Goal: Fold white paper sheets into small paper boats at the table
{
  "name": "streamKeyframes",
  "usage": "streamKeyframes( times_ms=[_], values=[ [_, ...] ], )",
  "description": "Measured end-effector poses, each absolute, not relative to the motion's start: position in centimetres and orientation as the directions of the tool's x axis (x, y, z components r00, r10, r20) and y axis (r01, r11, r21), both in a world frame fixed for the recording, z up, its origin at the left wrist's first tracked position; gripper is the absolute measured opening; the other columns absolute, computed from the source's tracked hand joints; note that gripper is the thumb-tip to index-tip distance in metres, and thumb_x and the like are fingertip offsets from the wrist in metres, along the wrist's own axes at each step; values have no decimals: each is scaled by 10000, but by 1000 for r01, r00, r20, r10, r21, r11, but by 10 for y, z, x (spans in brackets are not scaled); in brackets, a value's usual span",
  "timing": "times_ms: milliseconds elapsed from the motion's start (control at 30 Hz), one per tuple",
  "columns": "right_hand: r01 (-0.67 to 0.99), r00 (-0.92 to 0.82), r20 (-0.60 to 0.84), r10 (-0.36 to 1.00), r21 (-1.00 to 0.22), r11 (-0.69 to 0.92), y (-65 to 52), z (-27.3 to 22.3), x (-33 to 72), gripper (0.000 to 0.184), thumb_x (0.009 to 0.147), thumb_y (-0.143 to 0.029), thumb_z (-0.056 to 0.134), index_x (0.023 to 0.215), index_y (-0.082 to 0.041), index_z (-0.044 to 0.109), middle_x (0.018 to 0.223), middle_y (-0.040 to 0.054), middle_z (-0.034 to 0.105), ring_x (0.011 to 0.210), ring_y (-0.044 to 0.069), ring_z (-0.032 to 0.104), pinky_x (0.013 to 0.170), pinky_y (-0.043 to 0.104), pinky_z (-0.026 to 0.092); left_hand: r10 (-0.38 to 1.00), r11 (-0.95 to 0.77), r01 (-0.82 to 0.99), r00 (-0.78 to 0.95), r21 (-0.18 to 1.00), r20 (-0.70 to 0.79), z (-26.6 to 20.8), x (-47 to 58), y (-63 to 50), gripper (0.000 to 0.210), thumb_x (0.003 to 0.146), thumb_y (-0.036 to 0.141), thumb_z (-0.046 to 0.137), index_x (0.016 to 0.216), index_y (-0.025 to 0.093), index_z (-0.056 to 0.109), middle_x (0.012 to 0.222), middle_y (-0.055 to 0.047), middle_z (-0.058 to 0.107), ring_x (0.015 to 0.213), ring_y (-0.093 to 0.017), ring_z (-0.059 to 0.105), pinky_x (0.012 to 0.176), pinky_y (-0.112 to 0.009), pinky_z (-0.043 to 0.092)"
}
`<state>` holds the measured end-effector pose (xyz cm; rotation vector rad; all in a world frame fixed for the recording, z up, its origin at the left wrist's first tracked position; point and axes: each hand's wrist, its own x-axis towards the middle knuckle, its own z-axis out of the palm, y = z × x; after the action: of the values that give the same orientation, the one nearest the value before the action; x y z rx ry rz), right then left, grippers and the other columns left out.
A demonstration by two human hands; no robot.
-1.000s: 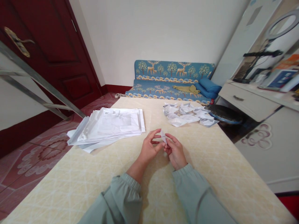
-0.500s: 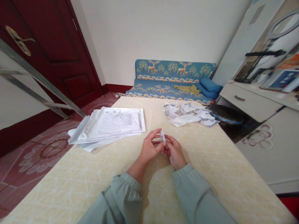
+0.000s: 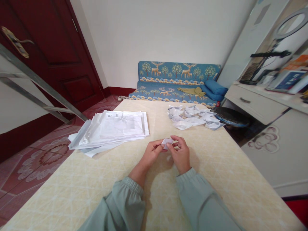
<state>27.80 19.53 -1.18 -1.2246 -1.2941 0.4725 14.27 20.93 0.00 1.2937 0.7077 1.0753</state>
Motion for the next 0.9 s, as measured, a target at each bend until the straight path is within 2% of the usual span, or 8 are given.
streamKeyframes(
  times_ms=[133, 233, 300, 467, 633, 900],
  values=[
    [375, 239, 476, 846, -849, 371, 194, -11, 279, 139, 766, -301, 596, 839, -195, 649, 811, 24, 611, 659, 135, 552, 568, 246, 452, 963, -102, -170, 230, 980, 140, -5, 142, 216, 295, 731, 338, 648, 957, 159, 708, 936, -60, 692, 835, -196, 626, 735, -292, 513],
    [366, 212, 471, 856, -851, 377, 194, -12, 281, 143, 784, -315, 586, 792, -197, 665, 743, 18, 614, 639, 141, 559, 561, 251, 450, 974, -216, -40, 60, 976, 218, -6, 138, 221, 209, 710, 304, 669, 862, 171, 726, 857, -58, 683, 781, -172, 611, 666, -246, 492],
    [351, 206, 463, 862, -857, 377, 195, -14, 281, 155, 794, -315, 575, 807, -201, 679, 758, 27, 628, 642, 148, 573, 570, 260, 460, 960, -281, 40, 5, 959, 281, -6, 136, 222, 165, 718, 294, 659, 811, 176, 727, 824, -59, 669, 768, -165, 603, 620, -224, 481],
    [321, 241, 425, 872, -883, 342, 195, -18, 279, 160, 794, -291, 565, 890, -206, 660, 815, 33, 668, 690, 167, 616, 620, 274, 488, 938, -343, 100, -8, 934, 345, -7, 137, 220, 157, 723, 284, 651, 830, 186, 710, 834, -56, 643, 754, -154, 591, 595, -217, 491],
    [385, 259, 430, 865, -867, 316, 194, -17, 280, 125, 796, -294, 559, 861, -208, 623, 766, 23, 666, 642, 164, 621, 590, 257, 472, 928, -366, 130, -20, 921, 372, -9, 139, 220, 128, 742, 268, 625, 828, 180, 661, 834, -45, 625, 772, -148, 592, 630, -223, 514],
    [494, 254, 452, 855, -821, 287, 192, -14, 280, 110, 818, -305, 550, 866, -208, 567, 716, 22, 664, 617, 159, 620, 585, 247, 453, 935, -353, 79, -15, 932, 355, -11, 139, 219, 145, 747, 269, 616, 848, 167, 637, 849, -58, 646, 792, -163, 620, 670, -250, 537]
  ],
)
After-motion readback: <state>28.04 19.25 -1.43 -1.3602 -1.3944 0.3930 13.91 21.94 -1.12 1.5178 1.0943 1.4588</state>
